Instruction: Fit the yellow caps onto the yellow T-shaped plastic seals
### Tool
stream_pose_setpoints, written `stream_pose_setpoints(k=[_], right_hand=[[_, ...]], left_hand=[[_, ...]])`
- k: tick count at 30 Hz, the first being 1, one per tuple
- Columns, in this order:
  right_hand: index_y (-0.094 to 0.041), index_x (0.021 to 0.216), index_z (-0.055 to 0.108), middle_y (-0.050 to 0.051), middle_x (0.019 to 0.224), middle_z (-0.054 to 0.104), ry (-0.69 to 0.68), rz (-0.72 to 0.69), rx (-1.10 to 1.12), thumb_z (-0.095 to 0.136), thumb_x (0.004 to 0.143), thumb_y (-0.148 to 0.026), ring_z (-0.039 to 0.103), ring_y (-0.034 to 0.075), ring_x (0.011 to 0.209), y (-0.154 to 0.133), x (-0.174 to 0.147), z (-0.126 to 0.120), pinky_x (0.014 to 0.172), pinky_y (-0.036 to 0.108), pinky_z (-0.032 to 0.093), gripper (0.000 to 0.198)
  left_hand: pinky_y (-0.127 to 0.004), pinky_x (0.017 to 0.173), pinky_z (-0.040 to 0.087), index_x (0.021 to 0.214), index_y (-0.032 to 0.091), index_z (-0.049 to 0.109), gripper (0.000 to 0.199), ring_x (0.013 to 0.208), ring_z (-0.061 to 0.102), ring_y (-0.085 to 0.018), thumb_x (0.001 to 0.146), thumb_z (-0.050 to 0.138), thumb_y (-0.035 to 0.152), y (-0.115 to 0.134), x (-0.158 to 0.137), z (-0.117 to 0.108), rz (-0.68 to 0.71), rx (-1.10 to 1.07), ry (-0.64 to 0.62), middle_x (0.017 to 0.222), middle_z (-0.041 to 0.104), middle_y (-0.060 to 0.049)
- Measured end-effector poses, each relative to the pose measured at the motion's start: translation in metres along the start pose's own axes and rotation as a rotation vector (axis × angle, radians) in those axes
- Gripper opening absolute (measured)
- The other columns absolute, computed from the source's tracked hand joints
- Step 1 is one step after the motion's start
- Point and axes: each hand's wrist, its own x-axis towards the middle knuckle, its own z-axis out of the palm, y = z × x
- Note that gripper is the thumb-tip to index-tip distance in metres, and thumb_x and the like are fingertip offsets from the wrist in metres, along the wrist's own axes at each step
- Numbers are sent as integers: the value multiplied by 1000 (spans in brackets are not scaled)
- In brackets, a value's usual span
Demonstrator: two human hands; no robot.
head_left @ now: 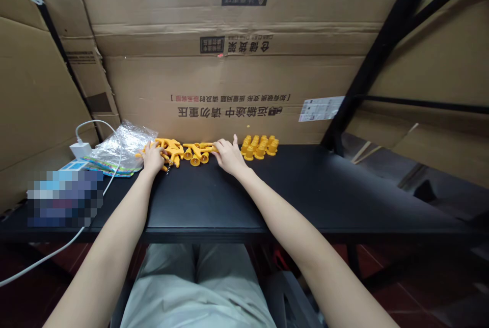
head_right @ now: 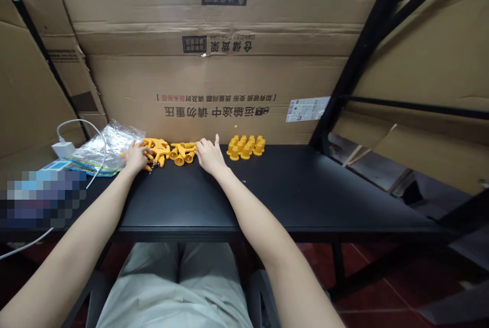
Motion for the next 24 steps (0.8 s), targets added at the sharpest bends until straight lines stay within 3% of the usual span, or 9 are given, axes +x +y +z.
stream_pose_setpoints(k=[3,6,10,13,18,24], right_hand=[[-17,108,59,10,102,62,94,27,22,43,93,-25,57,24,93,2,3,-5,110,57,19,23],[-17,107,60,12,104,60,298,134,38,43,93,-30,54,26,98,13,7,-15,107,54,26,26],[-16,106,60,15,103,55,523,406,15,45,91,-37,50,29,100,50,6,-30,95,51,36,31],[-15,103,60,16,104,54,568,638,-27,47,87,-38,48,30,101,88,-6,-38,91,50,37,31],[-12,100,61,19,106,58,410,1015,-71,51,84,-32,49,33,107,127,-33,-37,93,51,35,28],[-14,103,64,17,111,64,59,1207,-39,59,81,-27,54,31,111,128,-40,-23,100,53,32,26]], left_hand=[[-66,112,14,74,20,68,30,136,34,-31,68,49,-2,-2,0,2,17,-14,54,132,56,-8],[-62,113,17,71,19,67,30,128,44,-28,66,47,-3,-3,2,4,53,-33,69,124,59,-9],[-60,114,17,71,17,67,30,120,51,-27,64,47,-3,-5,4,5,55,-43,89,115,61,-10],[-57,115,19,70,17,68,30,113,55,-27,61,48,-3,-8,5,6,46,-36,63,104,64,-10],[-54,116,17,75,17,70,31,107,58,-26,63,48,-1,-10,8,10,35,-11,-9,102,65,-10],[-57,114,20,70,18,69,23,112,56,-29,67,49,6,-11,10,16,12,-83,28,113,63,-11]])
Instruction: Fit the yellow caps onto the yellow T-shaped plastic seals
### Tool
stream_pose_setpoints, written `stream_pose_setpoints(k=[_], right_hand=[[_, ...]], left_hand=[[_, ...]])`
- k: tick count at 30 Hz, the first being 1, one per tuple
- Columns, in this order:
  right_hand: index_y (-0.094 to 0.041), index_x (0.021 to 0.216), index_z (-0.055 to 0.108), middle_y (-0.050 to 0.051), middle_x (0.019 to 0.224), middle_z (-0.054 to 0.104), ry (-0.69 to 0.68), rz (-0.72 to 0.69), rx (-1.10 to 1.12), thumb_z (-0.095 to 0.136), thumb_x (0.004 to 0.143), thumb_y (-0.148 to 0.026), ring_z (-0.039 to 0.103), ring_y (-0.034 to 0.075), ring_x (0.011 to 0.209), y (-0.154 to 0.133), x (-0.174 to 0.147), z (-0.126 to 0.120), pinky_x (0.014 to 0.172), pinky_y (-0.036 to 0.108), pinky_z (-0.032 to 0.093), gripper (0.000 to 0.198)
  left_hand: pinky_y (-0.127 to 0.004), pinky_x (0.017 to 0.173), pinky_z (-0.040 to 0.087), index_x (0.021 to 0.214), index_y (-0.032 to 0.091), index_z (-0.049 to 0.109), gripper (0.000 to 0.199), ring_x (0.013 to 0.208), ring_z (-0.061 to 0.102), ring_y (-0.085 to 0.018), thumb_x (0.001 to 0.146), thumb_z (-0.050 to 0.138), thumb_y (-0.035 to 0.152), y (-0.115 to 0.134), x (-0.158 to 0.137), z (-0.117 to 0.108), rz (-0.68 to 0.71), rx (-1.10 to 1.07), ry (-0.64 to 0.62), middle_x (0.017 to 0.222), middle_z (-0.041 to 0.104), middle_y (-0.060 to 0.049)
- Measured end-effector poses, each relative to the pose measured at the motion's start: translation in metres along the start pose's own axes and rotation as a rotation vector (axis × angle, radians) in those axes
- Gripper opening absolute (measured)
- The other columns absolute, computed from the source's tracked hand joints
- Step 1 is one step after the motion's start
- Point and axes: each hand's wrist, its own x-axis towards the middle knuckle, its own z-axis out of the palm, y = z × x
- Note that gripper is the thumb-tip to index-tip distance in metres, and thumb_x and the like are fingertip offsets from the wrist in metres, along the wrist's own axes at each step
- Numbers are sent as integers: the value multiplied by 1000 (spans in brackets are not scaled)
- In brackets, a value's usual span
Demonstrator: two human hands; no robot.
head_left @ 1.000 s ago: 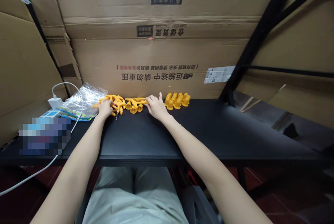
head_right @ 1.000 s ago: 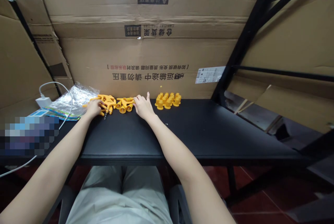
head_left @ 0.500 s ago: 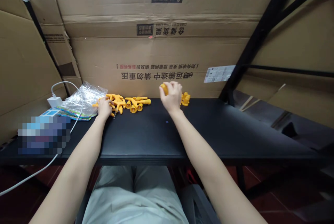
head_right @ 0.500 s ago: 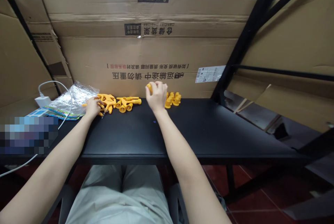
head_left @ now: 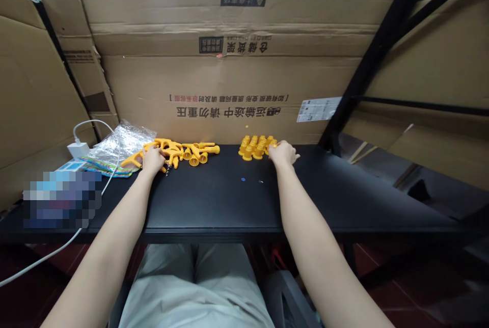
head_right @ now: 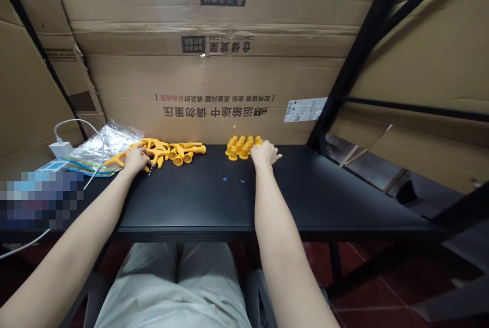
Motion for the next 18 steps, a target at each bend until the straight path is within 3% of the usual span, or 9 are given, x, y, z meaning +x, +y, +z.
stream_pose_setpoints(k=[8,12,15,18], right_hand=[[-21,108,66,12,116,66,-132,95,52,58,83,-22,56,28,115,4,0,7,104,54,29,26],[-22,111,65,12,117,65,-164,113,87,56,80,-17,56,27,115,5,-1,9,104,54,29,33],[-19,106,64,14,111,66,-125,78,83,53,79,-16,59,29,109,3,-2,8,101,57,31,29],[-14,105,60,17,111,63,4,-34,95,48,79,-15,58,29,106,-2,-3,6,98,57,32,29]], left_hand=[[-45,109,34,73,19,70,25,113,55,-27,69,47,11,-1,1,-1,40,-67,102,110,64,-9],[-42,107,35,72,18,68,26,110,56,-25,71,44,10,3,-1,-5,54,-66,134,105,65,-10],[-42,108,34,74,19,68,25,107,58,-24,72,44,10,5,-2,-8,40,-69,142,103,65,-8],[-42,107,35,75,20,67,25,105,58,-23,73,44,10,10,-3,-13,62,-56,134,101,65,-8]])
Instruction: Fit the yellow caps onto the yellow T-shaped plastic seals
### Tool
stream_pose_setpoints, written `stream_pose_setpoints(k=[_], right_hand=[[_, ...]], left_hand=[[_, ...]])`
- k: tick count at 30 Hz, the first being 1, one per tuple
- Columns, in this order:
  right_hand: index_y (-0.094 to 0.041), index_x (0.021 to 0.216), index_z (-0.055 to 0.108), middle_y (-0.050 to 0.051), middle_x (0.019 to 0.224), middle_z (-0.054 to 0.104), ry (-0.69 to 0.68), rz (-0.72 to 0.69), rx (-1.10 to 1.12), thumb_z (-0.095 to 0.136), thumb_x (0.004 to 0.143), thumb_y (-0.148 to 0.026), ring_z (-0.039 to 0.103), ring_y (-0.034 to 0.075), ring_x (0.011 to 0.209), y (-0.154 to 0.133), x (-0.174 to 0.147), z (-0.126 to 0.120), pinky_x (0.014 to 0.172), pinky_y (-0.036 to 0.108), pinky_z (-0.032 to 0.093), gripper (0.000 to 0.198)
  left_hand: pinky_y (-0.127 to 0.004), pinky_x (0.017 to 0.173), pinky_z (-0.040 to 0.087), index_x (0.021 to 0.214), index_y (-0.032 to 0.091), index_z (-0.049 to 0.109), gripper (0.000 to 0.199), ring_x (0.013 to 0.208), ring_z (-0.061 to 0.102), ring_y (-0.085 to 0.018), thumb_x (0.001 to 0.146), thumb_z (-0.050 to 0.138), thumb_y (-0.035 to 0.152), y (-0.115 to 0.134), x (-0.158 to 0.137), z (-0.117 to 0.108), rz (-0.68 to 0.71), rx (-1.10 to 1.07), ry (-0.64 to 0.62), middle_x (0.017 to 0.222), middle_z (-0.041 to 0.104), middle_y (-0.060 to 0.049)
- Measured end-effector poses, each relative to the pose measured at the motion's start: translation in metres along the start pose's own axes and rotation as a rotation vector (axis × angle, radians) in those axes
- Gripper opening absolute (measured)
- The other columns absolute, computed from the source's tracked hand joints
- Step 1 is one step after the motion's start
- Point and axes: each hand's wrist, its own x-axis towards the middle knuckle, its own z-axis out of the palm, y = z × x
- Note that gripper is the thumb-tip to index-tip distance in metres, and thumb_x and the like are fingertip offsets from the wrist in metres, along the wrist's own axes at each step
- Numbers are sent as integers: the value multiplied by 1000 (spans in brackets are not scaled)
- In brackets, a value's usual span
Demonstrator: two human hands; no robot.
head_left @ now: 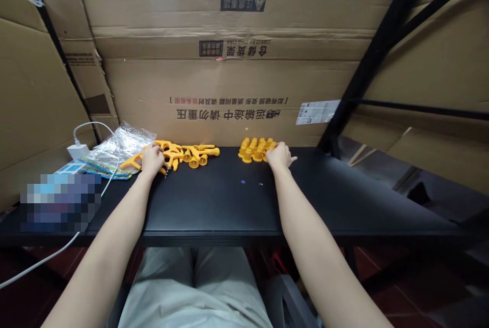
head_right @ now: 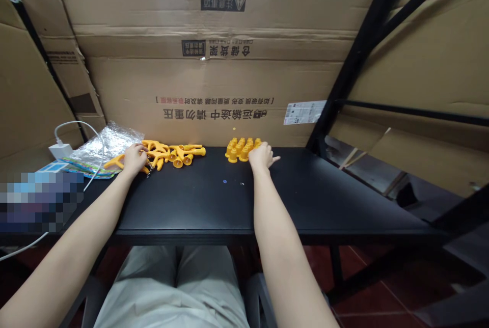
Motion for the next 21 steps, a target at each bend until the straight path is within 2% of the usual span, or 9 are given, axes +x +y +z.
stream_pose_setpoints(k=[2,5,8,10,12,15,17,21], right_hand=[[-12,104,57,18,112,60,69,-156,48,45,80,-15,56,28,106,-7,-2,-2,98,53,34,27],[-14,99,57,16,108,59,83,-449,154,41,83,-17,56,25,102,-24,-11,-1,94,43,39,22],[-16,97,58,14,104,60,4,-688,236,38,86,-17,57,24,98,-44,-32,8,89,39,43,23],[-14,107,57,15,106,60,-112,-803,279,36,88,-17,59,23,97,-56,-51,19,87,37,46,28],[-11,123,51,17,113,61,-271,-880,276,39,88,-17,60,22,100,-64,-71,31,89,36,47,38],[-12,137,43,18,135,53,-451,-987,177,42,88,-17,54,24,119,-70,-94,47,100,42,42,50],[-15,142,38,16,143,47,-529,-1021,90,40,87,-13,47,26,128,-72,-101,53,107,50,34,55],[-15,149,27,15,148,41,-601,-971,-7,37,84,-7,40,26,134,-74,-103,58,111,58,23,66]], left_hand=[[-42,106,36,76,20,66,25,104,58,-23,74,44,9,6,0,-3,48,0,-10,102,65,-7],[-40,104,37,80,18,66,25,103,59,-22,75,44,10,19,-2,-4,168,-30,-53,102,66,-7],[-40,107,36,85,17,68,25,101,61,-21,77,45,11,33,-8,1,288,-65,-172,98,69,-7],[-37,101,42,91,17,69,27,99,62,-21,79,45,11,40,-14,8,326,-83,-281,99,71,-7],[-34,94,47,98,15,68,30,101,63,-22,81,44,11,45,-19,15,342,-95,-371,104,70,-9],[-34,95,48,108,13,64,32,107,62,-22,81,46,11,47,-24,23,331,-112,-413,113,68,-11],[-36,98,47,113,14,61,36,110,61,-23,80,48,11,45,-25,26,316,-111,-403,116,66,-12],[-39,100,46,117,15,59,39,112,59,-24,79,48,11,41,-24,29,289,-102,-385,117,65,-11]])
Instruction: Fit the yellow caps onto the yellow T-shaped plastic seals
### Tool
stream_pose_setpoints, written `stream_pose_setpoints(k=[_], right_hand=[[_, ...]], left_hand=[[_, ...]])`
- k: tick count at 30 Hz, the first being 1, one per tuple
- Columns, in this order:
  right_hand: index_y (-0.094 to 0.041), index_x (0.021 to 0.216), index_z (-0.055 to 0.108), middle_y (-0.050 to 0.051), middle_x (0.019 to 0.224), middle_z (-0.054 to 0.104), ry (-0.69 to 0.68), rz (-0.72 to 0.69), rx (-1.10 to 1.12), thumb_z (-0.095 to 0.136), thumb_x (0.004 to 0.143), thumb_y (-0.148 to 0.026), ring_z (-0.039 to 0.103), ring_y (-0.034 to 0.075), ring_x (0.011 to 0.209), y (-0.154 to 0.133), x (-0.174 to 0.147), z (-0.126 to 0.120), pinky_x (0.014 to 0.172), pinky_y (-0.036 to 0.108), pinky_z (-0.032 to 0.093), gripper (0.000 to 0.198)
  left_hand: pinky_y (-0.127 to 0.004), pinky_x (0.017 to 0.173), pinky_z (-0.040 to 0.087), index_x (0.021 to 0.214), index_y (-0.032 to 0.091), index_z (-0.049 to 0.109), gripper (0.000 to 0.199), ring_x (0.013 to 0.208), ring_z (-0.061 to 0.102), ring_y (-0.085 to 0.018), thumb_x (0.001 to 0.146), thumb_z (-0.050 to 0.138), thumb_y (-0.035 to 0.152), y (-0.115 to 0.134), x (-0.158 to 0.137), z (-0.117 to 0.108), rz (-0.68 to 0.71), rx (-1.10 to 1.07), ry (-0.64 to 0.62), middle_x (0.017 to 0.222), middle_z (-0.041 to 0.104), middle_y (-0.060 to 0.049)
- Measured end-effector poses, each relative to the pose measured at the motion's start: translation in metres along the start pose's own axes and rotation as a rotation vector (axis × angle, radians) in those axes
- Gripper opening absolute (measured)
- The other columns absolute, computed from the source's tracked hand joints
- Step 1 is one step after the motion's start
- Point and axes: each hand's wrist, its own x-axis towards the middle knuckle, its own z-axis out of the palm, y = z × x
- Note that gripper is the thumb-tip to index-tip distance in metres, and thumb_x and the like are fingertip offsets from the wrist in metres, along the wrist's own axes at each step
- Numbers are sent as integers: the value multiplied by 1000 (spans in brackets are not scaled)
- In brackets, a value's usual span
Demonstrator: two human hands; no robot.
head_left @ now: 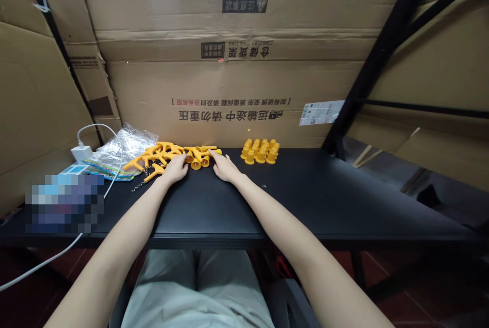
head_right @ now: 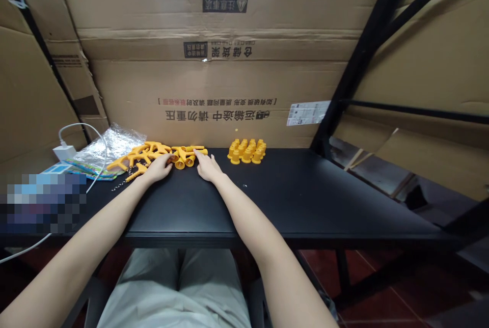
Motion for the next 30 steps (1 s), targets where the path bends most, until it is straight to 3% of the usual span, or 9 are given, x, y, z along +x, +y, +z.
stream_pose_setpoints(k=[6,11,15,19,22,26,30], right_hand=[[-12,147,30,14,152,32,52,17,-67,40,84,-11,32,29,137,3,3,1,112,63,13,63],[-14,139,42,16,140,49,122,33,-157,44,86,-17,38,33,130,5,8,3,109,69,8,53],[-10,125,53,21,129,53,168,34,-261,46,87,-18,44,33,121,5,8,1,111,65,9,40],[-12,116,54,19,120,58,173,56,-258,45,86,-13,48,32,115,9,5,0,109,67,11,32],[-14,113,53,15,109,62,149,62,-224,43,86,-11,52,29,109,13,3,-2,109,68,9,28],[-18,112,52,12,106,64,204,-33,-209,39,90,-12,55,27,103,13,-1,-9,110,66,8,27],[-16,116,53,13,108,64,225,-108,-175,41,91,-15,58,27,101,4,-4,-19,112,63,10,28]], left_hand=[[-39,99,47,115,14,59,38,109,60,-24,79,46,11,-5,1,3,-9,-7,9,111,66,-12],[-38,94,49,110,15,59,35,103,61,-23,78,46,10,-9,2,5,-65,22,78,104,66,-11],[-37,93,48,107,12,59,33,102,60,-24,77,46,9,-9,2,4,-97,92,98,103,65,-14],[-38,91,48,107,12,59,33,100,60,-25,77,46,9,-9,2,2,-113,104,94,100,66,-14],[-38,94,46,110,14,59,32,101,60,-24,81,46,13,-5,1,-3,-52,68,133,103,66,-12],[-37,99,43,128,16,49,41,107,58,-22,88,46,26,9,-2,-14,119,34,217,112,63,-11],[-34,94,44,142,21,39,56,102,59,-22,89,50,37,30,-7,-19,199,105,176,108,64,-9]])
